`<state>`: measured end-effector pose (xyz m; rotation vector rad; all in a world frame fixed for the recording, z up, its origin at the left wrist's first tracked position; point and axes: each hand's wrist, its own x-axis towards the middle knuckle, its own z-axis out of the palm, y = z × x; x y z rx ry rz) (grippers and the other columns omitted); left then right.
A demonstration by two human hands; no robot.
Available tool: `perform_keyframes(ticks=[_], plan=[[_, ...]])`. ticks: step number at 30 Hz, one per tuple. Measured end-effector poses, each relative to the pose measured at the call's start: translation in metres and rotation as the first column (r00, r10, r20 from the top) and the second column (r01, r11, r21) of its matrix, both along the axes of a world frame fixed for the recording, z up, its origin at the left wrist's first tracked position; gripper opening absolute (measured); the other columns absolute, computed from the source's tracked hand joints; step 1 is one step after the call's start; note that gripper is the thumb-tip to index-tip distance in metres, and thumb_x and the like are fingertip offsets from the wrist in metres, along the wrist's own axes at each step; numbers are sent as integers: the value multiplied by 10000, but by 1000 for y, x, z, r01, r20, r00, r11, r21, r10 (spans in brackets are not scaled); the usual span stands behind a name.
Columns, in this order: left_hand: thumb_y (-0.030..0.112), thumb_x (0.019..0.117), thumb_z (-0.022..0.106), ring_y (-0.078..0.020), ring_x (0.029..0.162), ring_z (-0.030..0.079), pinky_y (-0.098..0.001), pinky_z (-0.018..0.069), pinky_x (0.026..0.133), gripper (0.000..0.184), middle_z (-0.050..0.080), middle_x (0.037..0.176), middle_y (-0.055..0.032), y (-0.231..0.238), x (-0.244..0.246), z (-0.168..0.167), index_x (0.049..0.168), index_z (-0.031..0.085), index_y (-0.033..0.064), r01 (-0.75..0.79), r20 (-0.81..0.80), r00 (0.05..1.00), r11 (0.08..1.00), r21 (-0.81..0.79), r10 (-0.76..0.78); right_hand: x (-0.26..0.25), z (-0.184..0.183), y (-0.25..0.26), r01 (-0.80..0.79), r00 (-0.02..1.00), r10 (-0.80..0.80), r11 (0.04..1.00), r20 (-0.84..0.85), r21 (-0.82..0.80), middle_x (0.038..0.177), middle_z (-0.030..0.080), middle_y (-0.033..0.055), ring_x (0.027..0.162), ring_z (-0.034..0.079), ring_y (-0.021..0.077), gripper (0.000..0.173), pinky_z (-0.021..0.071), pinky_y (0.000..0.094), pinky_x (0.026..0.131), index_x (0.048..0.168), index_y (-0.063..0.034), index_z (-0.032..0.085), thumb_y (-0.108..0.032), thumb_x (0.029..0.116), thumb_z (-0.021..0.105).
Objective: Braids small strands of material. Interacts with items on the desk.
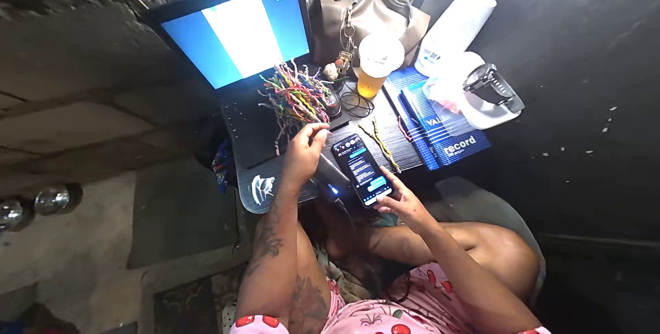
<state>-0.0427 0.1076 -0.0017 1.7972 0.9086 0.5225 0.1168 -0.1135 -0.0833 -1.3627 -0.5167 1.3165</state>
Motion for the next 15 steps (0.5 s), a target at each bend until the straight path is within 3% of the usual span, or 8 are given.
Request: perform_keyframes(ticks=[6,11,13,15], plan=[[196,1091,440,-84,913,630,-270,519,815,298,665,1113,-55,3,0,1,1290,599,41,-288,301,907,955,-68,295,-1,1,0,-17,1000,17,1000,-13,2,1396,576,164,1061,707,236,849,627,349,847,1630,-126,185,-88,933,668],[194,1098,424,-43,808,601,-202,506,731,275,625,1038,9,13,-3,-2,1295,571,69,-387,445,775,893,-229,450,-1,0,3,-28,1000,28,1000,-3,0,1394,579,169,1037,714,233,825,625,344,843,1633,-134,174,-86,956,642],[197,1099,426,-41,790,595,-195,502,717,267,614,1022,14,16,-6,-2,1290,570,79,-407,454,746,873,-270,488,2,5,4,-88,990,95,994,104,-69,1418,565,168,1030,715,225,812,623,343,843,1637,-158,185,-141,969,646],[201,1099,429,-37,781,591,-192,497,708,262,614,1016,13,17,-7,-2,1284,574,84,-419,455,731,861,-288,508,12,19,5,-201,868,305,937,392,-285,1355,620,167,1015,712,213,776,590,367,884,1643,-208,213,-294,1004,645]])
